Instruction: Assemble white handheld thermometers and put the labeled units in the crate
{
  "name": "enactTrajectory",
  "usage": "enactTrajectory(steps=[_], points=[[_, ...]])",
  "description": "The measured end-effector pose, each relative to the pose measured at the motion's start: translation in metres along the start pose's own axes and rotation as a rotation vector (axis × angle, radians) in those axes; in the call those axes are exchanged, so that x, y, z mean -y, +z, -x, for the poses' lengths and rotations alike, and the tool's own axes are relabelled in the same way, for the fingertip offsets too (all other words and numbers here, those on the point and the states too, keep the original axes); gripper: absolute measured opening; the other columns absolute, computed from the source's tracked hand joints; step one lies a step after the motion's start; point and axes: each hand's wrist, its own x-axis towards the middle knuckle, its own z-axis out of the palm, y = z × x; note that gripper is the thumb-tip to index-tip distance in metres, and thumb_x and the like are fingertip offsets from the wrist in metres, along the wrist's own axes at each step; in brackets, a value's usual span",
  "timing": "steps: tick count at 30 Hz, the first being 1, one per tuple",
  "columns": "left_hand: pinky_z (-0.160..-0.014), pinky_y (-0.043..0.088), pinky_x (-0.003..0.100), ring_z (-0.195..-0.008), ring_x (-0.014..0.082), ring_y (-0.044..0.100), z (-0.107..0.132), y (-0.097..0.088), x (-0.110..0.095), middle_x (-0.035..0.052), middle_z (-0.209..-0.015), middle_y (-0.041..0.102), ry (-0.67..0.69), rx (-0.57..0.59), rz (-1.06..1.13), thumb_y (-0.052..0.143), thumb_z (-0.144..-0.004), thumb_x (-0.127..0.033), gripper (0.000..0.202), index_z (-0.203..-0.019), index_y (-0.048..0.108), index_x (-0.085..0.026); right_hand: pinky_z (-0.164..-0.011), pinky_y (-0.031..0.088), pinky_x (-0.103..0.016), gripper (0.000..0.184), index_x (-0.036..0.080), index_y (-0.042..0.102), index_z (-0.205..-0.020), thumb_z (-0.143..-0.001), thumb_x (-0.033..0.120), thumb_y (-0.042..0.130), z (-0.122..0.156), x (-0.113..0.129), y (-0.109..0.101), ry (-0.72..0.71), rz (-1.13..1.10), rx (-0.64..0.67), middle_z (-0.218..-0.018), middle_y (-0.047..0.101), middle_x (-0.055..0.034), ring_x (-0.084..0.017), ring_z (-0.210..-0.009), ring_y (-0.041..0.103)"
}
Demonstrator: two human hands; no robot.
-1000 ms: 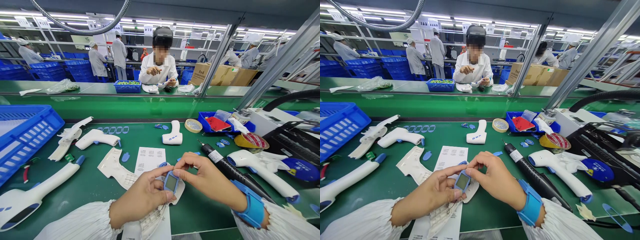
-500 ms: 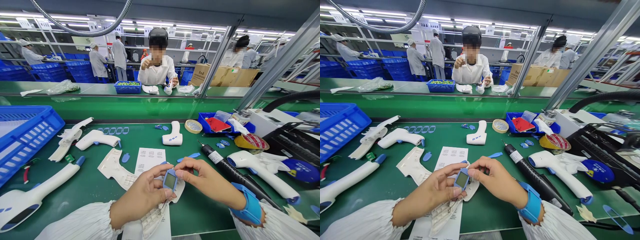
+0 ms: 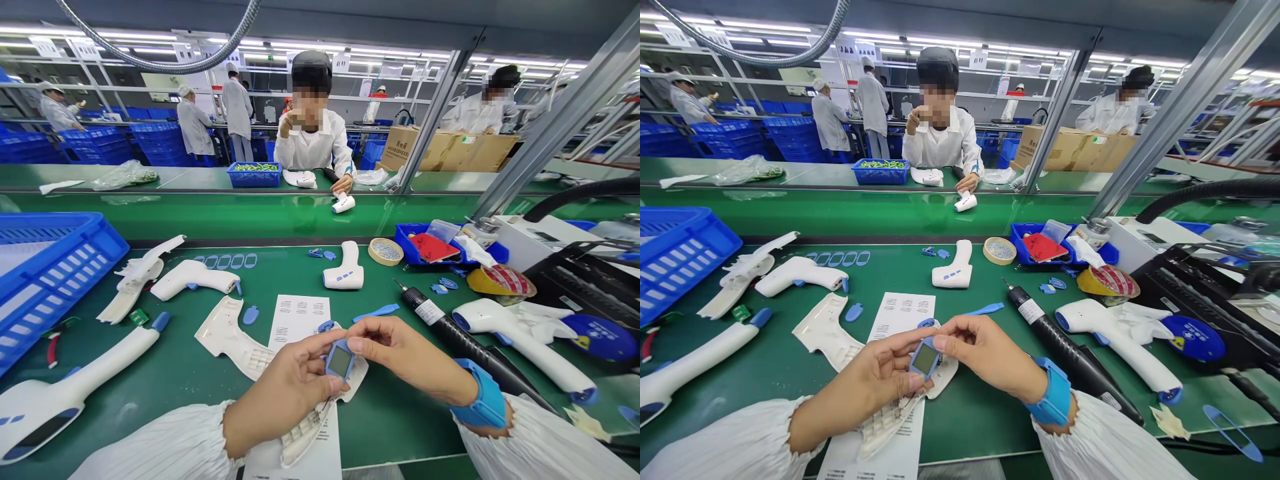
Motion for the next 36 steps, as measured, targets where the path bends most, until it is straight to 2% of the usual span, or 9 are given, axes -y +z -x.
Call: enactTrajectory(steps=[3,8,12,15,19,26,28,33,36], points=[[-0.082,0.044,0.036,-0.088,0.0169,0.051,0.0,0.0,0.003,0.0028,-0.086,0.057,0.036,0.019,-0.009,0.071,-0.072,-0.025,0.056,-0.124,0.052,-0.026,-0.059,0.037,-0.023,0.028,0.015,0.064,-0.077,-0.074,0.042,0.063,-0.002,-0.001,0.002,-0.006,-0.001,-0.004,-0.068,0.058,0.0012,-0.01,-0.063,0.047],[-0.083,0.045,0.039,-0.079,0.014,0.055,0.0,0.002,0.007,0.0077,-0.108,0.058,0.018,-0.008,0.02,0.072,-0.07,-0.024,0.066,-0.129,0.045,-0.022,-0.056,0.035,-0.022,0.026,0.014,0.061,-0.07,-0.074,0.039,0.063,-0.003,-0.001,0.01,-0.041,0.024,-0.06,-0.064,0.054,0.0022,-0.009,-0.059,0.043],[-0.084,0.046,0.038,-0.088,0.0178,0.058,-0.002,-0.001,0.006,0.0101,-0.117,0.055,0.007,0.002,0.017,0.074,-0.067,-0.024,0.068,-0.128,0.045,-0.021,-0.054,0.035,-0.023,0.024,0.015,0.061,-0.069,-0.075,0.037,0.063,-0.003,-0.002,0.012,-0.058,0.056,-0.101,-0.063,0.053,0.0024,-0.01,-0.058,0.042],[-0.081,0.049,0.037,-0.084,0.0192,0.063,-0.002,-0.004,0.002,0.0106,-0.116,0.055,-0.017,0.01,-0.001,0.072,-0.07,-0.029,0.063,-0.127,0.046,-0.02,-0.055,0.036,-0.023,0.026,0.015,0.064,-0.071,-0.075,0.04,0.062,-0.002,-0.001,0.009,-0.068,0.052,-0.068,-0.063,0.056,0.0016,-0.01,-0.057,0.045],[-0.083,0.05,0.038,-0.079,0.0204,0.068,-0.003,-0.006,-0.004,0.0092,-0.102,0.063,-0.043,-0.007,0.009,0.057,-0.082,-0.038,0.048,-0.125,0.049,-0.018,-0.064,0.041,-0.025,0.03,0.015,0.066,-0.075,-0.079,0.044,0.057,0.001,0.0,0.005,-0.096,0.028,-0.044,-0.072,0.063,-0.001,-0.013,-0.067,0.052],[-0.075,0.052,0.031,-0.077,0.0191,0.069,-0.003,-0.003,-0.007,0.0083,-0.092,0.068,-0.054,-0.029,0.081,0.053,-0.086,-0.032,0.042,-0.125,0.047,-0.016,-0.066,0.043,-0.025,0.028,0.017,0.068,-0.079,-0.082,0.042,0.055,0.001,0.0,0.005,-0.122,0.028,-0.04,-0.075,0.065,-0.001,-0.013,-0.069,0.056],[-0.077,0.052,0.031,-0.078,0.0197,0.069,-0.003,-0.003,-0.01,0.0078,-0.09,0.069,-0.061,-0.033,0.135,0.052,-0.087,-0.029,0.043,-0.128,0.044,-0.017,-0.068,0.044,-0.027,0.026,0.019,0.067,-0.089,-0.083,0.041,0.053,0.003,0.001,0.008,-0.153,0.111,-0.112,-0.081,0.066,-0.0013,-0.015,-0.074,0.057],[-0.084,0.049,0.035,-0.087,0.0202,0.067,0.001,0.001,-0.015,0.0099,-0.098,0.068,0.011,-0.042,0.285,0.051,-0.088,-0.023,0.036,-0.123,0.048,-0.017,-0.071,0.046,-0.03,0.023,0.024,0.06,-0.103,-0.085,0.036,0.053,0.022,-0.001,0.028,-0.394,0.415,-0.493,-0.084,0.06,-0.0017,-0.017,-0.078,0.055],[-0.084,0.049,0.033,-0.092,0.0189,0.063,0.004,0.006,-0.014,0.0078,-0.1,0.066,0.104,-0.067,0.313,0.054,-0.086,-0.022,0.028,-0.114,0.055,-0.018,-0.07,0.048,-0.032,0.037,0.022,0.054,-0.111,-0.078,0.036,0.063,0.028,-0.008,0.047,-0.548,0.557,-0.583,-0.09,0.059,-0.004,-0.019,-0.082,0.055]])
